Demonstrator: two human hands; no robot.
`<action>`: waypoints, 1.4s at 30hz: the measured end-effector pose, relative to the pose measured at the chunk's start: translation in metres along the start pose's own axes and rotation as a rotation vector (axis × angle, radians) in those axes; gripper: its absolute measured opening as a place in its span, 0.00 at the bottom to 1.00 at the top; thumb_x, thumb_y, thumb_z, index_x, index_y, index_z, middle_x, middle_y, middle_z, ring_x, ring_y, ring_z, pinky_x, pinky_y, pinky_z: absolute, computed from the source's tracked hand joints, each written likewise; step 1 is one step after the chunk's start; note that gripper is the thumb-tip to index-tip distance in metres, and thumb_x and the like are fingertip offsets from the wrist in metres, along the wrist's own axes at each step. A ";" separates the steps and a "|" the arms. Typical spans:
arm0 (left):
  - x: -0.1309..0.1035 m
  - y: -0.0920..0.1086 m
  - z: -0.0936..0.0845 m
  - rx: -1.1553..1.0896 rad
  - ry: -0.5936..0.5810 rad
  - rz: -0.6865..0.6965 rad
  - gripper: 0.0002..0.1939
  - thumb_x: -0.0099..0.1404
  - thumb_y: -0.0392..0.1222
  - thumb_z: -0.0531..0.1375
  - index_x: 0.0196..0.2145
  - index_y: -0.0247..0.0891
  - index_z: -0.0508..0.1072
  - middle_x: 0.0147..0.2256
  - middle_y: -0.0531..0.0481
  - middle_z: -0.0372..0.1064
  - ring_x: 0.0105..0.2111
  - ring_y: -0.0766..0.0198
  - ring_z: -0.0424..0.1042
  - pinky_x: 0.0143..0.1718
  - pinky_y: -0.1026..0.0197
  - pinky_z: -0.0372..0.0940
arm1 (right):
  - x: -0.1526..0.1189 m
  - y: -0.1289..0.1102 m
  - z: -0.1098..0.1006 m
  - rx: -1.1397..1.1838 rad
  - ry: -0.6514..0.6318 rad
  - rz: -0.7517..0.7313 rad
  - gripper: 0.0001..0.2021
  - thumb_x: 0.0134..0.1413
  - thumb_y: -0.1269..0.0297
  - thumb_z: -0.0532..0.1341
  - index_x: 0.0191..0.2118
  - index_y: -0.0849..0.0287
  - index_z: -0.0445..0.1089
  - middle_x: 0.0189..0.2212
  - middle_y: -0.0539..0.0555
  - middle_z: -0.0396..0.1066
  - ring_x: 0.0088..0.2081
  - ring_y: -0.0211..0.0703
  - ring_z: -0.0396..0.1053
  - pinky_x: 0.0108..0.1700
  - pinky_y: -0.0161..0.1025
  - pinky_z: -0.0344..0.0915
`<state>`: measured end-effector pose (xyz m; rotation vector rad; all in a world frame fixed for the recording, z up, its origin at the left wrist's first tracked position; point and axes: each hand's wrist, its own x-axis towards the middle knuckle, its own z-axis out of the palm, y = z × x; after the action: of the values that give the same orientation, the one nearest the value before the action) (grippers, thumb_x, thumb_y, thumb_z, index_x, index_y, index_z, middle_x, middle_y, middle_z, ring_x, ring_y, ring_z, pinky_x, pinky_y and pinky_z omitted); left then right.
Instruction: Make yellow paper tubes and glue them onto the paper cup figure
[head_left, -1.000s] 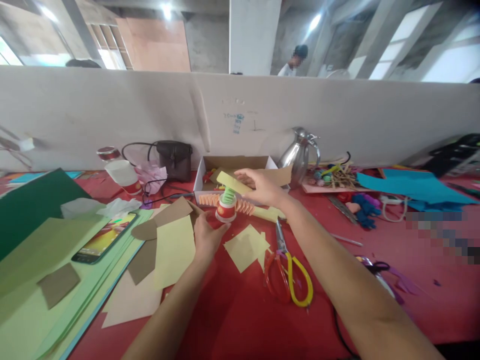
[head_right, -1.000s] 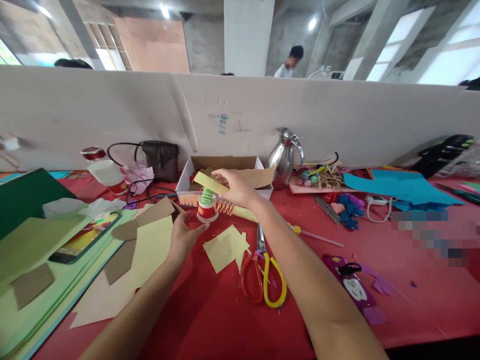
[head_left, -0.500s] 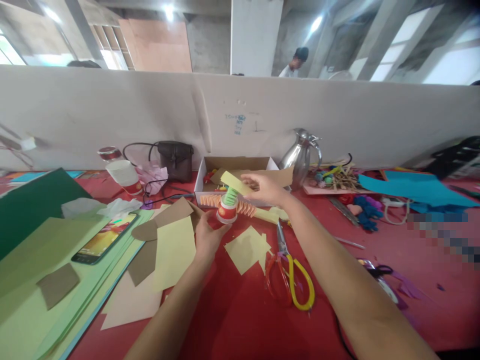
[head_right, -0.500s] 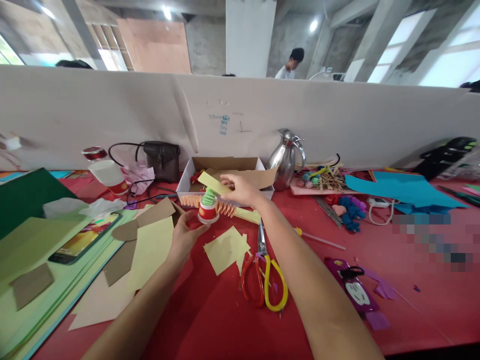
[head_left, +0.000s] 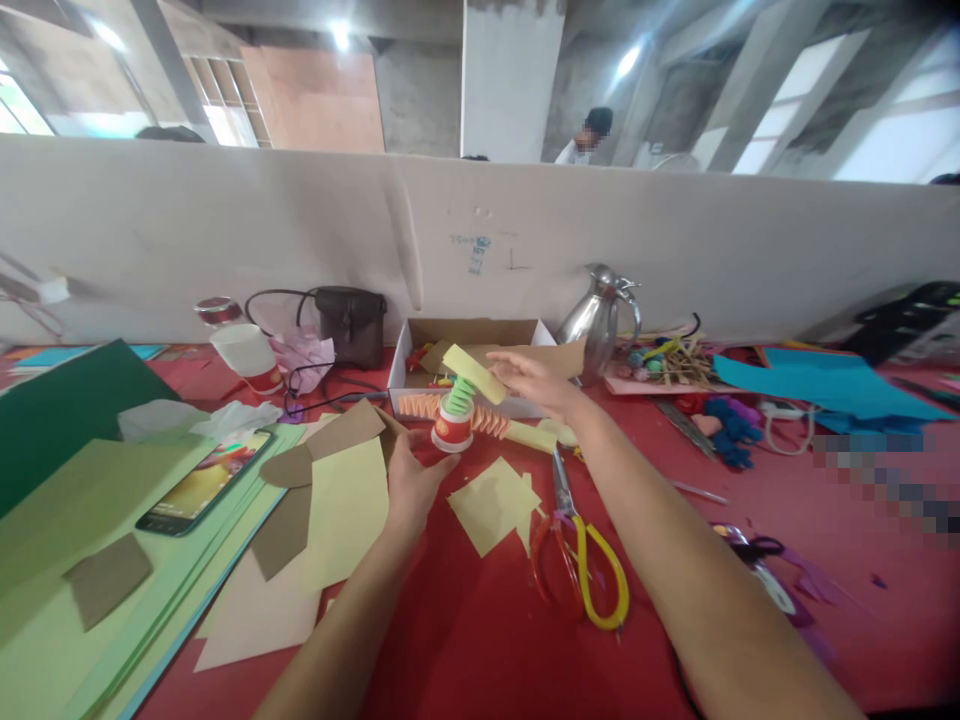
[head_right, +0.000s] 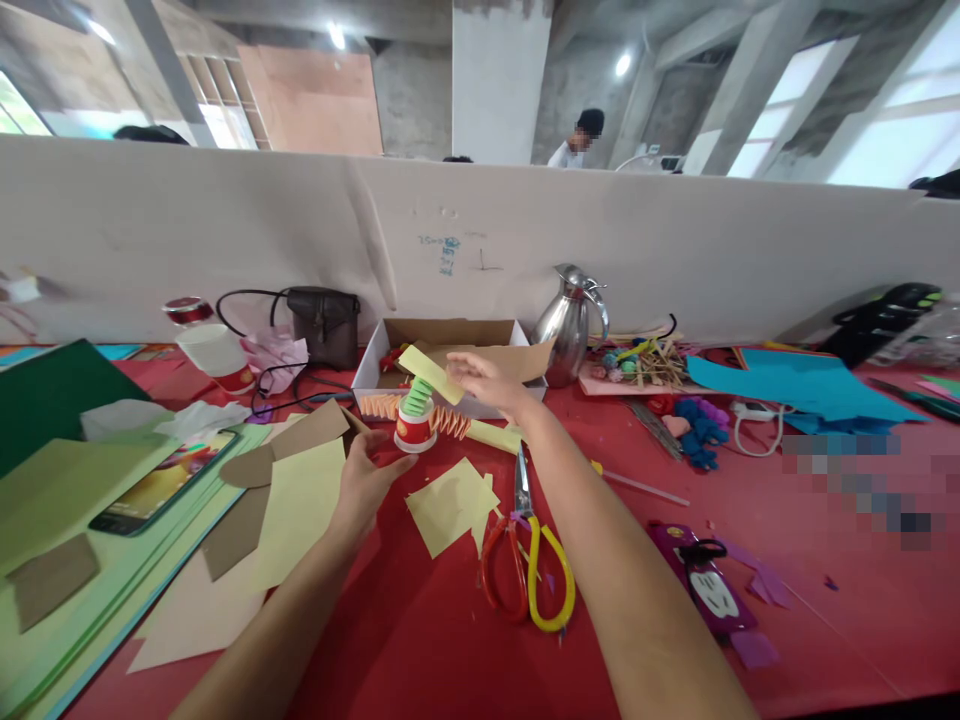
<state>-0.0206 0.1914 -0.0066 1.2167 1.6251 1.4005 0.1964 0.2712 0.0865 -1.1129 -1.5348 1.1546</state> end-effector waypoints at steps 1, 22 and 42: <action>0.000 -0.001 -0.001 -0.003 0.003 0.011 0.26 0.47 0.41 0.72 0.43 0.41 0.69 0.45 0.47 0.71 0.47 0.55 0.71 0.50 0.51 0.64 | 0.001 0.002 0.000 0.011 0.064 -0.010 0.22 0.52 0.44 0.66 0.46 0.55 0.76 0.44 0.58 0.78 0.48 0.51 0.75 0.49 0.46 0.70; -0.007 -0.001 -0.014 0.029 0.033 0.235 0.12 0.61 0.41 0.62 0.43 0.42 0.73 0.43 0.47 0.72 0.45 0.56 0.72 0.51 0.51 0.66 | -0.016 0.010 0.003 0.108 0.472 -0.039 0.14 0.47 0.50 0.66 0.32 0.56 0.74 0.28 0.51 0.75 0.37 0.46 0.72 0.44 0.44 0.66; 0.007 0.026 -0.013 0.497 0.068 0.665 0.25 0.64 0.43 0.62 0.59 0.48 0.70 0.60 0.44 0.68 0.61 0.40 0.57 0.61 0.39 0.47 | -0.014 -0.004 0.035 0.029 0.063 -0.030 0.23 0.53 0.58 0.65 0.56 0.51 0.68 0.46 0.53 0.75 0.48 0.47 0.73 0.52 0.45 0.68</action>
<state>-0.0287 0.1928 0.0216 2.1678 1.7582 1.4554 0.1643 0.2508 0.0822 -1.0932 -1.4769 1.1080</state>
